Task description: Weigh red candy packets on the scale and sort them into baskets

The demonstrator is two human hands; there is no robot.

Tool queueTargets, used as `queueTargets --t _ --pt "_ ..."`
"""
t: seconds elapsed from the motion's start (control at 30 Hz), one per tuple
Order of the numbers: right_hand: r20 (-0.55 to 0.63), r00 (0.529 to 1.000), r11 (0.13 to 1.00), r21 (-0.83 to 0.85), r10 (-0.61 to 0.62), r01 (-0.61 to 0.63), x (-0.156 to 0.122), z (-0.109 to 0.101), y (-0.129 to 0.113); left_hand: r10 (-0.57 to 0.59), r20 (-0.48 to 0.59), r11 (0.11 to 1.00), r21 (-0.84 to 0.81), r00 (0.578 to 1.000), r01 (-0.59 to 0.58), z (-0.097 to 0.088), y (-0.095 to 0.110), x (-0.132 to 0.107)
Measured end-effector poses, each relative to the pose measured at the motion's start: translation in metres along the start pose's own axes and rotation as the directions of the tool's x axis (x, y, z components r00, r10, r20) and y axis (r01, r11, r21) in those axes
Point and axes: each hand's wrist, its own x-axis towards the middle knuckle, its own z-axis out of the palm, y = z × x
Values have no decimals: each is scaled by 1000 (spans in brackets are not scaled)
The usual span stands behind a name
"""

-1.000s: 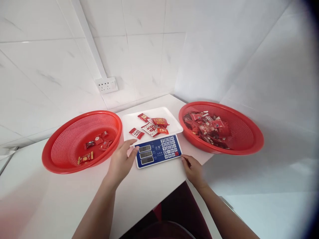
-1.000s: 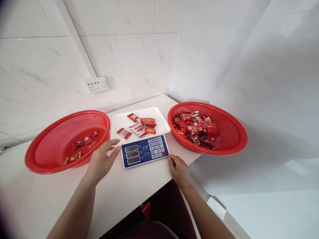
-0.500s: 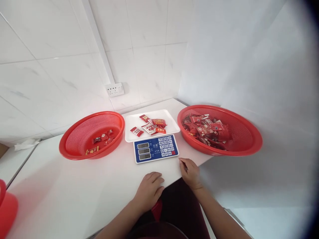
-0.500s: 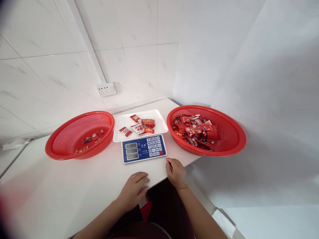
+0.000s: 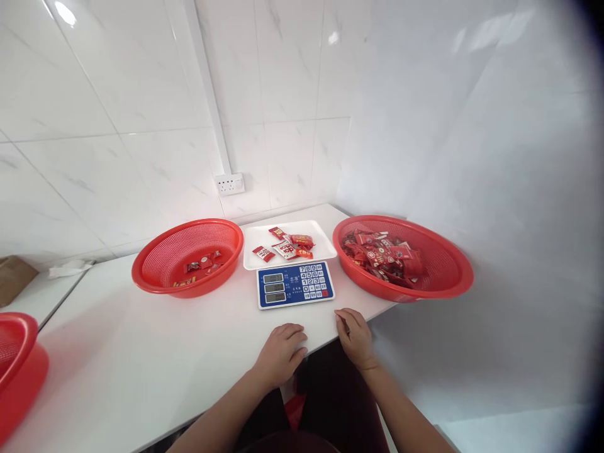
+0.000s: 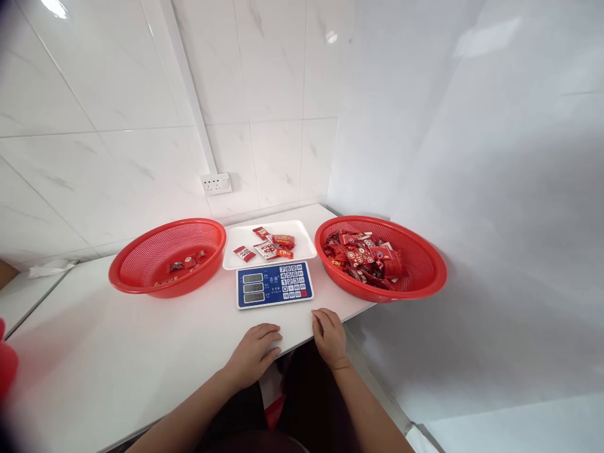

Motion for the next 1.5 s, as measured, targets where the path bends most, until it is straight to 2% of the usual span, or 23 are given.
queueTargets --t 0.27,0.93,1.03,1.17,1.27,1.33,1.4,1.5 --pt "-1 1000 1000 -17 -25 25 -2 -2 -3 12 -31 1000 -11 999 -13 1 -1 -3" --pt "1 999 998 -42 39 -39 -4 0 -5 18 -22 998 -54 1000 -20 1 -5 -4" --pt "26 998 997 -42 62 -61 -4 -1 -6 3 17 999 -51 1000 -2 2 -5 -4" --pt "59 993 994 -36 106 -104 -1 -4 -11 12 145 996 -89 989 1 -7 -6 -11" --pt "88 976 980 -10 197 -197 12 -6 -21 33 246 984 -178 969 12 -20 -12 -20" --pt "96 969 973 9 229 -231 30 -6 -32 6 299 966 -250 954 72 -31 -19 -26" --pt "124 974 980 19 192 -196 56 -2 -46 -53 338 935 -313 940 165 -41 -27 -29" --pt "214 976 998 37 44 -53 104 12 -67 -127 367 873 -400 922 279 -52 -34 -28"
